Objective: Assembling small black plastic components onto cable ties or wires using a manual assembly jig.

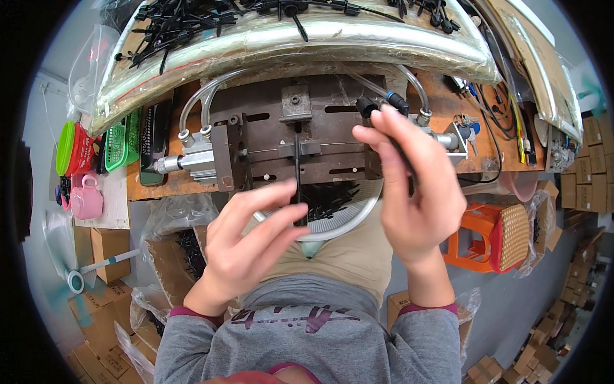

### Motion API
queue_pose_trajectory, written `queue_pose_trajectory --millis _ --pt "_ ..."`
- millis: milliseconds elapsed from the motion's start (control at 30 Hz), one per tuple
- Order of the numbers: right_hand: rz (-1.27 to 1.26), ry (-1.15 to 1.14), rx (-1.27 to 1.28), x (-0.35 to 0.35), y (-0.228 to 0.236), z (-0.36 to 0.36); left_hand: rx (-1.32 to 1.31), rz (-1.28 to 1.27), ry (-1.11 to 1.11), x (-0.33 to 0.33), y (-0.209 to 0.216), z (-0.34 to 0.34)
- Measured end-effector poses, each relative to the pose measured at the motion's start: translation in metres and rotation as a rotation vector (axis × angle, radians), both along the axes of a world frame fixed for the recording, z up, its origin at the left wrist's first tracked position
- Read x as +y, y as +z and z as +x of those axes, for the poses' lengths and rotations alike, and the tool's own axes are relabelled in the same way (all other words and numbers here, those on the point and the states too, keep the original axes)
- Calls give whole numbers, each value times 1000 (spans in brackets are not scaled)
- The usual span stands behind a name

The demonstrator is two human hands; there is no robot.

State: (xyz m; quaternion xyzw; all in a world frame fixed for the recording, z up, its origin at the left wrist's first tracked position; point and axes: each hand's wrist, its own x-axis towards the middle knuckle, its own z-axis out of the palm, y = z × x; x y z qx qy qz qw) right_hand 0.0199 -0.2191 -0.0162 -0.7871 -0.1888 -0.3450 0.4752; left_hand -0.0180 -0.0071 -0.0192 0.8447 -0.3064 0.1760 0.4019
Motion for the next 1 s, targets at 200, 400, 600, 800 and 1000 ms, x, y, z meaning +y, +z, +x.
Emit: queue_pose_trajectory --millis 200,400,600,800,1000 --pt "375 217 431 -1 13 -11 -113 274 126 -11 -36 16" --pt "448 269 632 -11 13 -7 -51 327 111 -12 -25 21" --pt "630 370 903 4 22 -1 59 -24 30 -11 -10 19" --pt "384 536 1020 29 45 36 -22 -223 24 3 11 13" --pt "-314 64 94 31 73 113 98 5 65 3 -6 7"
